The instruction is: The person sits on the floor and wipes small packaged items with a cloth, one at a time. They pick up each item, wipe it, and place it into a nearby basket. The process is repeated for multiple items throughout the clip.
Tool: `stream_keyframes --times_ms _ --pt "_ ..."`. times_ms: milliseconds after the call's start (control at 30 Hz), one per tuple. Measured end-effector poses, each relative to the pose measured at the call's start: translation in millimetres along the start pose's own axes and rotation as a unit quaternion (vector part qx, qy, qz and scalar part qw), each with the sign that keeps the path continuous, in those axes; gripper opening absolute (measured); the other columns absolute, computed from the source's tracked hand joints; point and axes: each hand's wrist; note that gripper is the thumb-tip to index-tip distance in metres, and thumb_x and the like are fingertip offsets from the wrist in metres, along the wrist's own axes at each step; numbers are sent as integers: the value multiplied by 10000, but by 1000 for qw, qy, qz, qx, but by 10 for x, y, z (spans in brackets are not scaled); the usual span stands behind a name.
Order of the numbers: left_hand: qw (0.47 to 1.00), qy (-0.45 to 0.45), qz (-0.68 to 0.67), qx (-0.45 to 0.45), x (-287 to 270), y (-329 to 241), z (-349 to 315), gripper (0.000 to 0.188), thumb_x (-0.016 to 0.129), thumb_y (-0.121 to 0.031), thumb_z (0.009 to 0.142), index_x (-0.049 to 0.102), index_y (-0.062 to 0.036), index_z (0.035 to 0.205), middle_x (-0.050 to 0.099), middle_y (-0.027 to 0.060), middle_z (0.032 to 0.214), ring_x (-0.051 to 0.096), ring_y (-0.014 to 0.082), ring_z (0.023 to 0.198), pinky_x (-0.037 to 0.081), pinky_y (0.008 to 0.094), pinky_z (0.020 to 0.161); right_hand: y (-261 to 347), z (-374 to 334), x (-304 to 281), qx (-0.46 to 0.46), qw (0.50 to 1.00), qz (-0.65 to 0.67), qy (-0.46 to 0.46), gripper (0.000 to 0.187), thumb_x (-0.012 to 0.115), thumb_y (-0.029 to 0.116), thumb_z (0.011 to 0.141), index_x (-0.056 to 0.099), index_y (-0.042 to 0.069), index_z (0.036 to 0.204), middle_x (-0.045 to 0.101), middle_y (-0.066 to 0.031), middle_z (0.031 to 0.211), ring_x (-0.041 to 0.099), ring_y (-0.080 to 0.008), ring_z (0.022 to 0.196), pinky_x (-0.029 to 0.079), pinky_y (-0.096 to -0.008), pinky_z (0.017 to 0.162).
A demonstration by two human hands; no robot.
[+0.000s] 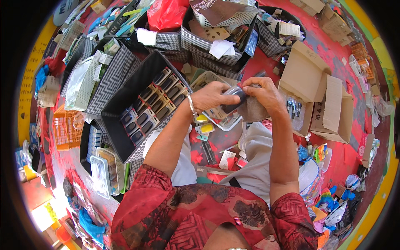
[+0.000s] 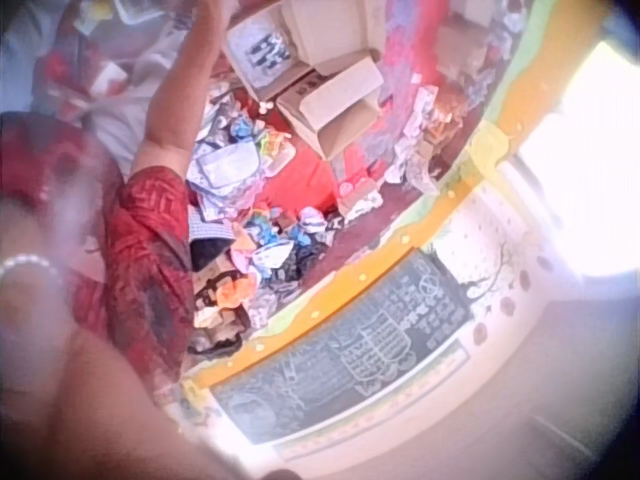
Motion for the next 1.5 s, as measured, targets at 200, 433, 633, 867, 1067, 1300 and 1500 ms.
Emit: stream_keyframes --times_ms 200,433,633,867,1067,1300,1500 --pt "900 -141 -387 143 -77 18 -63 849 456 -618 828 144 -83 1408 468 133 1285 502 236 1135 419 359 929 -94 46 -95 97 938 293 -156 34 621 77 805 627 43 803 596 -11 718 544 -90 621 432 -222 552" --pt "747 -183 -631 103 250 351 238 377 657 -218 818 529 -51 1132 587 86 1120 533 237 1091 404 375 989 -121 67 443 41 913 331 -235 60 623 57 771 644 14 807 606 -19 718 533 -83 633 429 -223 571" --pt "782 -208 -575 119 77 347 139 402 674 -229 800 536 -34 1123 586 110 1146 577 242 1043 472 374 912 -29 -31 380 40 980 101 -168 152 666 145 764 647 31 863 601 -31 787 541 -93 699 439 -230 642" --pt "863 -172 -461 115 156 300 132 332 638 -113 821 523 -30 1121 605 77 1087 593 188 993 489 341 862 240 -26 89 -151 955 100 -234 159 642 130 769 620 17 879 621 -47 799 569 -111 727 456 -251 677" --pt "873 -182 -423 157 275 289 129 317 632 -75 820 522 -32 1114 607 43 1059 597 168 955 486 323 840 229 103 347 -183 954 -183 -147 124 562 162 790 625 87 864 603 -139 886 591 -341 818 461 -407 695" --pt "808 -206 -533 146 -84 296 134 281 651 -144 816 536 -35 1048 623 64 971 621 205 887 518 363 826 75 -134 92 -109 950 -269 -115 126 570 175 780 633 76 825 631 -151 844 613 -329 809 473 -418 702" --pt "830 -214 -488 166 104 324 196 270 651 -124 817 540 -52 1052 625 63 984 625 204 896 513 363 803 353 -18 186 -283 921 -99 -247 130 578 145 801 596 18 821 609 -143 805 601 -314 770 478 -372 684"
Point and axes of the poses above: each hand's wrist, its own z-axis towards the middle knuckle, its own x-axis out of the palm, y = z × x
